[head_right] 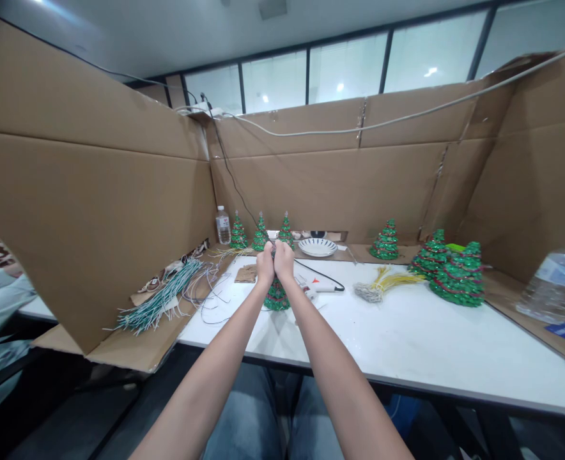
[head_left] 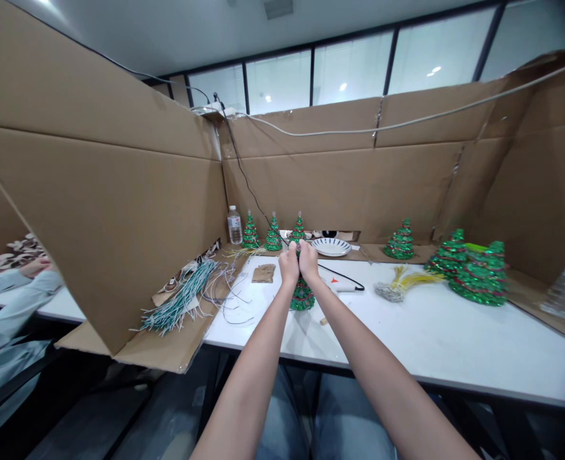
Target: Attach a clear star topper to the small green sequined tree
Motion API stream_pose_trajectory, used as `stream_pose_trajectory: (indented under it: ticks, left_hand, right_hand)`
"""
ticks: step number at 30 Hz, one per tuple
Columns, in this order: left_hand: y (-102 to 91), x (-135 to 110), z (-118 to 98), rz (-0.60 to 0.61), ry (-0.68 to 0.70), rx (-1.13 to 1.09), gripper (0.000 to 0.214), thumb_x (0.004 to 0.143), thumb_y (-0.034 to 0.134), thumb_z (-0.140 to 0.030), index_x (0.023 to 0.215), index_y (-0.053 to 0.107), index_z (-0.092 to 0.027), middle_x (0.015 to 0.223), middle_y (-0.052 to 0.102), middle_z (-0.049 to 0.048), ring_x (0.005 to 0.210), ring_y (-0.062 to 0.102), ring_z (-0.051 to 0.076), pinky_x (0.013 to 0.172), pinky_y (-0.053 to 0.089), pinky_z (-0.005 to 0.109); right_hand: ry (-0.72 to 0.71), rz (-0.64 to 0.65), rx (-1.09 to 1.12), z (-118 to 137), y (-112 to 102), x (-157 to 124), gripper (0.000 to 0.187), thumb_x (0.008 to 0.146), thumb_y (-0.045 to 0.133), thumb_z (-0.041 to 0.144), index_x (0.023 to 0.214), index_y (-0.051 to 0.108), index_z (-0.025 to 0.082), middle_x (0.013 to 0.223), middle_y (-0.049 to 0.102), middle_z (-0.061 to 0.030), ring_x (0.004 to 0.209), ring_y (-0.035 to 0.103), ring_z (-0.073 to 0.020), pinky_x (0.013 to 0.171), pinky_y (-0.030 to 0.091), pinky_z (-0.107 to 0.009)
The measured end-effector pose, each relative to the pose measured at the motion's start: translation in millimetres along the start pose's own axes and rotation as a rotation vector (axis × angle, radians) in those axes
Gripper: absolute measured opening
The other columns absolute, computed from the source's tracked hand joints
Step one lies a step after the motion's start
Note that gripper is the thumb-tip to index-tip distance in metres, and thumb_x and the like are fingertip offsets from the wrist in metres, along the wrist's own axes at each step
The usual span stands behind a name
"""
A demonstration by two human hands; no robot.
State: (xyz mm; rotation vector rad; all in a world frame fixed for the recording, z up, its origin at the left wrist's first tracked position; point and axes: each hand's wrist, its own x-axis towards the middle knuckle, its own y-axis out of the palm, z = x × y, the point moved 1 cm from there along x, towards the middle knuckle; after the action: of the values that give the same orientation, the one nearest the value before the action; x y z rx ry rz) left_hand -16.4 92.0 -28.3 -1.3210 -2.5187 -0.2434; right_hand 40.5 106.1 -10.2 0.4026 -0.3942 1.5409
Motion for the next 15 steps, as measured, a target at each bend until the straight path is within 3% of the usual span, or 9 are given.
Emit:
stream_pose_trajectory:
  ticks: [15]
  left_hand:
    - [0.1,0.4,-0.7,-0.015,0.023,-0.070,0.034,0.090,0.055,-0.036,0.114,0.057,-0.013,0.113,0.060,0.0072,0.099,0.061,0.022,0.083,0.053,0.040]
  right_hand:
    - [-0.018,-0.011,0.031,-8.3,1.6,2.4,0.031,0.091,0.053,0.036,0.113,0.057,0.014,0.110,0.060,-0.0069,0.094,0.061,-0.0170,0.080,0.053,-0.036]
